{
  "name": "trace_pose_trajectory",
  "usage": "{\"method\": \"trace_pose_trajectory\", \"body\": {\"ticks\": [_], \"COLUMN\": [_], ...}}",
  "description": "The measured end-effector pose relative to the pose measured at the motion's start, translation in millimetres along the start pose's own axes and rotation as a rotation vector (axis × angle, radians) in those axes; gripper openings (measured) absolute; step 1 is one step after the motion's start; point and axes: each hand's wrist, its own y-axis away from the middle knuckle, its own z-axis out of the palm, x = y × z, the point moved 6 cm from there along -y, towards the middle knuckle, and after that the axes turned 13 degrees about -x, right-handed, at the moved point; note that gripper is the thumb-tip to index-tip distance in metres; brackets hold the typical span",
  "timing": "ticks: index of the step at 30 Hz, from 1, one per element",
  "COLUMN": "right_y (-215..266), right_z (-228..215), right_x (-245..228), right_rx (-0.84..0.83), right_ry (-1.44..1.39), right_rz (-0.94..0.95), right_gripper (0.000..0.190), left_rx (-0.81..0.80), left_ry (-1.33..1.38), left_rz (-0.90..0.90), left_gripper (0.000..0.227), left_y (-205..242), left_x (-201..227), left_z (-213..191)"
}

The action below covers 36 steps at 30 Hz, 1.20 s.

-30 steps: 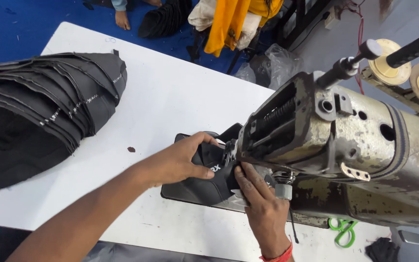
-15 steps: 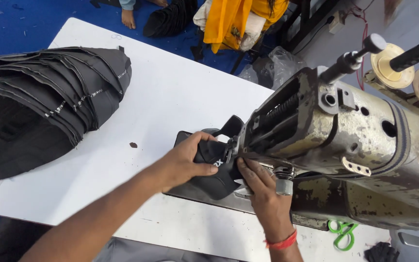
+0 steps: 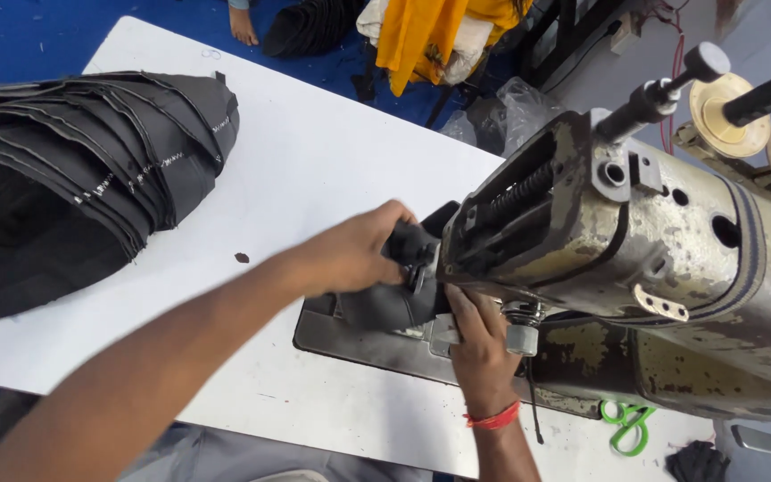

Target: The person sews black slipper uppers using an industrial sewing machine. They guide the slipper under the needle, stitch along the edges, trim threads with scissors, and place finished units aside while continuing with the next item.

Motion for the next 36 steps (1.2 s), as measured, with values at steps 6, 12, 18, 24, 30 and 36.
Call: {"method": "trace_pose_trajectory", "body": {"ticks": [6, 12, 18, 24, 30, 36], "right_y": [-1, 1, -2, 19, 87, 140], "right_z": [-19, -16, -12, -6, 49, 83], "right_x": [-31, -27, -14, -13, -6, 5], "right_rx": [0.160, 0.145, 0.106, 0.087, 0.010, -0.192], "right_ry": [0.118, 0.129, 0.121, -0.042, -0.302, -0.431], "right_rz": [0.049, 0.108, 0.118, 0.245, 0.344, 0.634], "right_gripper": [0.037, 0.037, 0.041, 0.046, 0.026, 0.025], "left_rx": [-0.252, -0.298, -0.253, -0.174, 0.023, 0.136], "left_ry": [-0.186, -0.461, -0.447, -0.543, -0.546, -0.514], "left_rz": [0.105, -0.008, -0.005, 0.084, 0.242, 0.382], "left_gripper": [0.050, 0.052, 0.057, 0.061, 0.055, 0.047], "left_y": [-59, -68, -73, -73, -40, -9], "left_x": [1, 26, 25, 24, 33, 49], "left_z": [-14, -18, -26, -30, -25, -16]}}
